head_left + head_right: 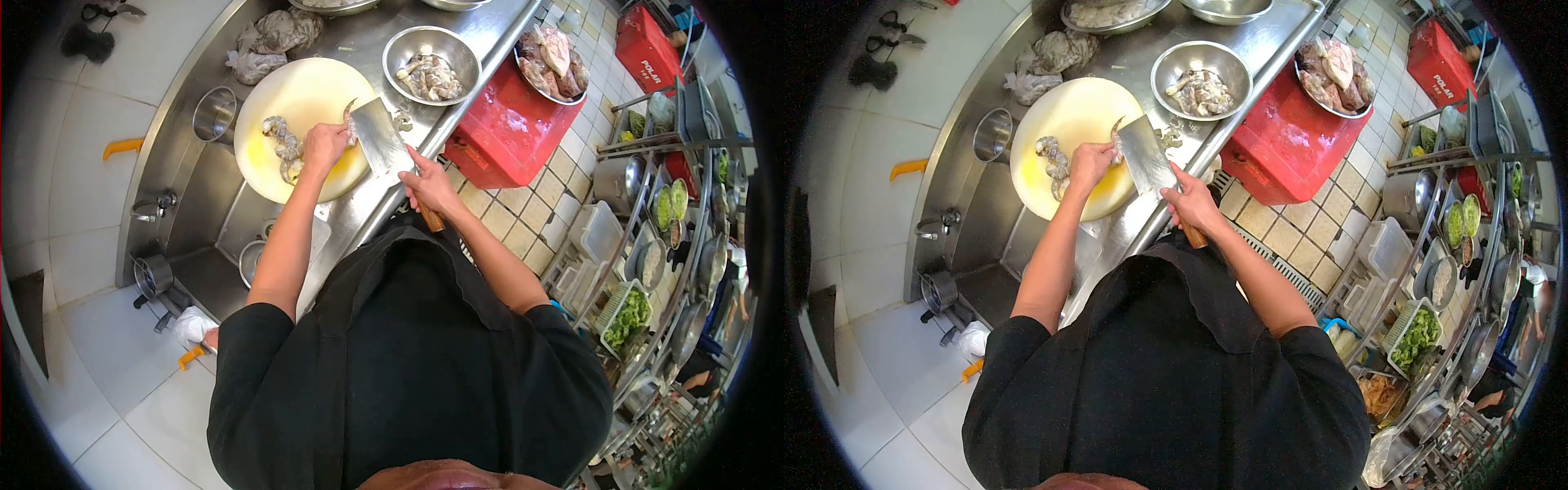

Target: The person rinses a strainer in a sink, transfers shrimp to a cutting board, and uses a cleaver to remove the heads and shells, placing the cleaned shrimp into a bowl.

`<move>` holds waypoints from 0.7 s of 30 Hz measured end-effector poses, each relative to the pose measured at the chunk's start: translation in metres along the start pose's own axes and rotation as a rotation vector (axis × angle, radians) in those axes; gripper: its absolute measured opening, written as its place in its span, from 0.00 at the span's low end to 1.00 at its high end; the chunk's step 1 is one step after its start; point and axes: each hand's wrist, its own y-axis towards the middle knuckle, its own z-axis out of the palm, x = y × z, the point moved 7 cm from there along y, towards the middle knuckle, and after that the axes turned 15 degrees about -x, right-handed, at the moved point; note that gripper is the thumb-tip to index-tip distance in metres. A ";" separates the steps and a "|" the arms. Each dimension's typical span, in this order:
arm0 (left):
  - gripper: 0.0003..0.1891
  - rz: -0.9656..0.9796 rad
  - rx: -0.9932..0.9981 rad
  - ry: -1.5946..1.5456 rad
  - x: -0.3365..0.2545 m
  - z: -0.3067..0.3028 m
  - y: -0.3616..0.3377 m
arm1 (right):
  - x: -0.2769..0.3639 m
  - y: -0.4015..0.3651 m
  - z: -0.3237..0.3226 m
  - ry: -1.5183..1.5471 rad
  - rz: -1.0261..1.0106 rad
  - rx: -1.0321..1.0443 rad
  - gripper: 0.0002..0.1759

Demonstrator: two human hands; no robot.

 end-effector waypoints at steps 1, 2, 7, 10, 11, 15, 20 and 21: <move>0.16 0.007 -0.004 -0.004 0.004 0.002 0.001 | -0.001 -0.003 -0.001 -0.008 -0.015 0.014 0.42; 0.15 0.015 -0.008 -0.008 0.009 0.006 0.003 | -0.003 -0.008 -0.004 -0.016 -0.030 0.029 0.42; 0.14 0.018 -0.032 -0.046 0.004 0.006 -0.001 | -0.003 -0.012 -0.005 -0.002 -0.036 0.041 0.42; 0.13 0.034 -0.068 -0.078 0.013 0.012 0.000 | 0.000 -0.004 0.001 -0.020 -0.037 0.029 0.42; 0.14 0.025 -0.067 -0.087 0.017 0.015 0.000 | 0.001 -0.004 0.001 -0.033 -0.034 0.025 0.42; 0.14 -0.028 -0.070 -0.122 0.018 0.011 -0.002 | 0.000 -0.017 -0.004 -0.068 -0.024 0.050 0.42; 0.14 -0.013 -0.081 -0.158 0.018 0.009 -0.006 | -0.008 -0.029 -0.013 -0.104 -0.012 0.086 0.40; 0.14 -0.001 -0.092 -0.187 0.019 0.009 -0.006 | -0.007 -0.031 -0.014 -0.113 -0.011 0.087 0.40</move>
